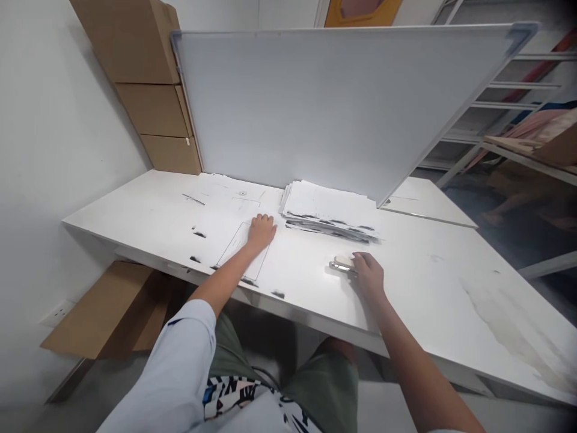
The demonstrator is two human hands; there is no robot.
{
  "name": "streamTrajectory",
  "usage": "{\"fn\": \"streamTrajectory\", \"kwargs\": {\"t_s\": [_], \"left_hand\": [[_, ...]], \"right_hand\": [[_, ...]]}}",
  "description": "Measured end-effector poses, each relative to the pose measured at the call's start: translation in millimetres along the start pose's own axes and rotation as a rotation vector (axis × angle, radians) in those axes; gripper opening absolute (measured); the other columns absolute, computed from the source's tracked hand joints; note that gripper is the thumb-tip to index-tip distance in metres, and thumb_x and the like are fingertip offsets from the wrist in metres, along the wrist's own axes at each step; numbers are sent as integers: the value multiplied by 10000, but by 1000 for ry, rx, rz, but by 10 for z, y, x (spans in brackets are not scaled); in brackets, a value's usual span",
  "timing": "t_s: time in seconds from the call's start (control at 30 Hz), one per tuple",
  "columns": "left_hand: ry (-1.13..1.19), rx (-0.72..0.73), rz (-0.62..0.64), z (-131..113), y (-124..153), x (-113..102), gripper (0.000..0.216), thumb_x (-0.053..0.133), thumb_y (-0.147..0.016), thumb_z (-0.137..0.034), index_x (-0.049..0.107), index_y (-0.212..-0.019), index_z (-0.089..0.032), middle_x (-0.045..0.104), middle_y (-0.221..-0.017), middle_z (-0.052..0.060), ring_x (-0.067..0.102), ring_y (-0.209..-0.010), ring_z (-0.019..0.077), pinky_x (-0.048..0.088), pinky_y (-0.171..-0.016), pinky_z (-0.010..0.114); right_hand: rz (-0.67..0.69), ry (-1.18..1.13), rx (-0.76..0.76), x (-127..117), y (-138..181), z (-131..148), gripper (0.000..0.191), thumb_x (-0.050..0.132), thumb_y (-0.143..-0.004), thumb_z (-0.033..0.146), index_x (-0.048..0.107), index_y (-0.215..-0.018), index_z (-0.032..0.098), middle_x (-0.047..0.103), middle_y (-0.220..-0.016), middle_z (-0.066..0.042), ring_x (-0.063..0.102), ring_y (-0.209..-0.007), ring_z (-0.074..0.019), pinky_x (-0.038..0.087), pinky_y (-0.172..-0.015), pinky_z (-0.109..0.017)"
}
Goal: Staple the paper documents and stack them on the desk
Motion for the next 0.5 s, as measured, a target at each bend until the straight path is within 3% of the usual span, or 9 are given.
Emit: {"fn": "streamTrajectory", "kwargs": {"t_s": [0.17, 0.27, 0.33, 0.43, 0.5], "left_hand": [[32, -148, -67, 594, -298, -162, 413, 368, -984, -333, 599, -1260, -130, 621, -1226, 180, 484, -1170, 329, 375, -962, 454], [9, -170, -9, 1052, -323, -186, 464, 417, -960, -380, 566, -1328, -139, 596, -1319, 173, 461, -1259, 333, 360, -1020, 448], [-26, -69, 115, 1252, -315, -88, 580, 421, -953, -446, 464, -1438, -131, 482, -1478, 161, 375, -1375, 333, 312, -1091, 436], [-108, 158, 287, 1329, -284, 109, 671, 338, -978, -488, 297, -1542, -126, 270, -1619, 143, 216, -1484, 319, 208, -1165, 418], [-168, 256, 317, 1294, -300, 180, 663, 305, -988, -483, 283, -1549, -130, 273, -1613, 159, 240, -1473, 329, 218, -1156, 428]], "right_hand": [[14, -34, -19, -2, -9, -7, 388, 523, -768, 532, 678, -891, 198, 697, -890, -68, 608, -906, -262, 436, -811, -372], [13, -32, -25, 7, -14, 4, 382, 518, -776, 526, 679, -895, 200, 691, -903, -68, 605, -908, -259, 434, -812, -370], [-4, -22, -28, 5, -19, 24, 377, 515, -778, 520, 682, -886, 199, 691, -889, -72, 604, -889, -258, 433, -801, -370], [-14, -11, -26, 6, -20, 67, 364, 512, -779, 504, 686, -866, 196, 695, -851, -76, 604, -851, -253, 434, -773, -366], [-8, -4, -29, 8, -15, 102, 365, 508, -779, 498, 687, -861, 190, 696, -838, -80, 603, -840, -252, 435, -758, -361]]}}
Point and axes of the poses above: each hand's wrist, its own y-axis away from the middle knuckle, its own x-axis out of the palm, z = x × y, the point moved 9 cm from there along -y, towards the middle knuckle
